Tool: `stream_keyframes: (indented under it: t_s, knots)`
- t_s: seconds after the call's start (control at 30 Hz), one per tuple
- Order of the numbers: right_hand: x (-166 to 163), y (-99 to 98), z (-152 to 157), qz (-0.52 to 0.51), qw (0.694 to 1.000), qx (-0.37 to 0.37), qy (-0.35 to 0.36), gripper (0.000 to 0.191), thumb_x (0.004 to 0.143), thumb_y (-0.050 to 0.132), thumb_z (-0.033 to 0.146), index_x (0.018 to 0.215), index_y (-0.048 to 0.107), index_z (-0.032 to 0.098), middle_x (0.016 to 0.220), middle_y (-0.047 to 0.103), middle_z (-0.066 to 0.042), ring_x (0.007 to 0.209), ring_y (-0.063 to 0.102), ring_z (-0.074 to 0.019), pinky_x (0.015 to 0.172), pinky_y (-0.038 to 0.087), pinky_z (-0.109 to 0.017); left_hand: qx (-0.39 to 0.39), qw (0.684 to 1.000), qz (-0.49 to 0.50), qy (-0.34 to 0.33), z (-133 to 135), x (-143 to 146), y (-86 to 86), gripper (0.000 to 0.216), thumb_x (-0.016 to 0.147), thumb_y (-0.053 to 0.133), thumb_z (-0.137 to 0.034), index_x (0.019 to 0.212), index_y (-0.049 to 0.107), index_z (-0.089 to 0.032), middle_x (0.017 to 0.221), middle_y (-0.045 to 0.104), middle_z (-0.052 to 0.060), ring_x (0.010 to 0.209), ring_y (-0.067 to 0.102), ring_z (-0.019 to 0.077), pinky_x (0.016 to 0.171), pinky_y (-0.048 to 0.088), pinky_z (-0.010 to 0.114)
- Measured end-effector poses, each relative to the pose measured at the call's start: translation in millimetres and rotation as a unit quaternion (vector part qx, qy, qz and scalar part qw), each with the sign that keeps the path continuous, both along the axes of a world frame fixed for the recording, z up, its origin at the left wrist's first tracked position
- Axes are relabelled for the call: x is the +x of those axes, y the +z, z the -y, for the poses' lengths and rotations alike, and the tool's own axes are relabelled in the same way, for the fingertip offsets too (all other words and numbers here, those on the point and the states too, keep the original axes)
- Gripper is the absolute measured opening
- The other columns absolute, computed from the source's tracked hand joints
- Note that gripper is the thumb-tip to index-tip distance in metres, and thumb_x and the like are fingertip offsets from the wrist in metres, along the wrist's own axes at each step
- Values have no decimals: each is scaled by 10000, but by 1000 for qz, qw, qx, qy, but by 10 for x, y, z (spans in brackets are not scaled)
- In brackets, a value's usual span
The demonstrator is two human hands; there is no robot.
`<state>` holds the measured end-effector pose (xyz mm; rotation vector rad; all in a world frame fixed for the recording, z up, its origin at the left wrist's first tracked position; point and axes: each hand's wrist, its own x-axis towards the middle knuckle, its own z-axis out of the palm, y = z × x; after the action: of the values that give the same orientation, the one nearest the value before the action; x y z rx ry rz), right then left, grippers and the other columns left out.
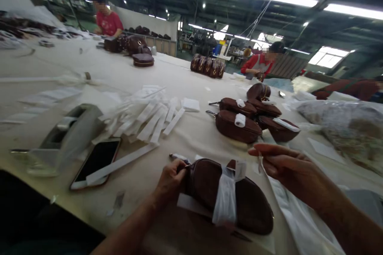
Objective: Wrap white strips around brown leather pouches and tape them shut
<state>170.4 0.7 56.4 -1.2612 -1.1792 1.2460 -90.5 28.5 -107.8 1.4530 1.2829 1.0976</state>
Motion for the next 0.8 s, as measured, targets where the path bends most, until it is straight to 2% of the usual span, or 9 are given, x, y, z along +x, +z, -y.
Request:
stream_keyframes:
  t_s: [0.17, 0.33, 0.4, 0.53, 0.6, 0.67, 0.8]
  knots:
    - [-345, -115, -228, 58, 997, 52, 5, 271, 554, 705, 293, 816, 716, 226, 844, 712, -91, 414, 474, -83, 368, 341, -230, 11, 1000, 3, -2, -10, 7, 11, 117, 727, 494, -244, 714, 579, -165, 660, 602, 6, 639, 545, 143, 623, 417, 238]
    - [-789, -514, -515, 222, 968, 110, 41, 272, 669, 647, 395, 808, 701, 166, 533, 636, -23, 444, 526, -121, 428, 396, -232, 13, 1000, -4, -16, -24, 2, 5, 98, 718, 468, -198, 718, 563, -174, 661, 590, 0, 642, 540, 137, 626, 406, 230]
    - [-921, -677, -613, 310, 936, 143, 81, 228, 733, 591, 360, 813, 698, 175, 532, 623, -10, 477, 544, -127, 492, 422, -240, 8, 1000, 0, -18, -20, 8, 7, 96, 706, 455, -169, 700, 551, -177, 638, 570, -10, 623, 523, 129, 607, 395, 222]
    - [-1058, -890, -758, 459, 835, 249, 171, 168, 788, 527, 247, 783, 690, 208, 786, 654, -38, 686, 602, -141, 642, 443, -239, 10, 1000, 13, -4, -6, 36, 3, 117, 669, 440, -98, 684, 528, -174, 607, 529, -28, 591, 480, 112, 579, 368, 211]
    - [-1082, -940, -802, 504, 795, 272, 203, 172, 802, 515, 227, 768, 684, 213, 905, 641, -46, 738, 602, -136, 668, 439, -231, 12, 1000, 14, 4, -2, 48, -2, 126, 661, 435, -78, 677, 516, -173, 592, 505, -36, 572, 453, 103, 559, 348, 208]
    - [-1095, -965, -830, 529, 771, 266, 235, 180, 813, 501, 205, 766, 675, 215, 937, 642, -37, 756, 605, -132, 679, 436, -222, 9, 1000, 11, 11, 1, 53, -3, 138, 655, 433, -64, 680, 513, -173, 591, 490, -38, 566, 435, 99, 545, 331, 208]
    - [-1104, -965, -865, 567, 745, 234, 261, 202, 807, 475, 148, 783, 666, 209, 891, 670, -32, 783, 617, -146, 676, 430, -217, -1, 1000, 5, 22, 5, 44, 20, 157, 631, 437, -34, 674, 494, -174, 599, 474, -38, 577, 429, 99, 553, 325, 215]
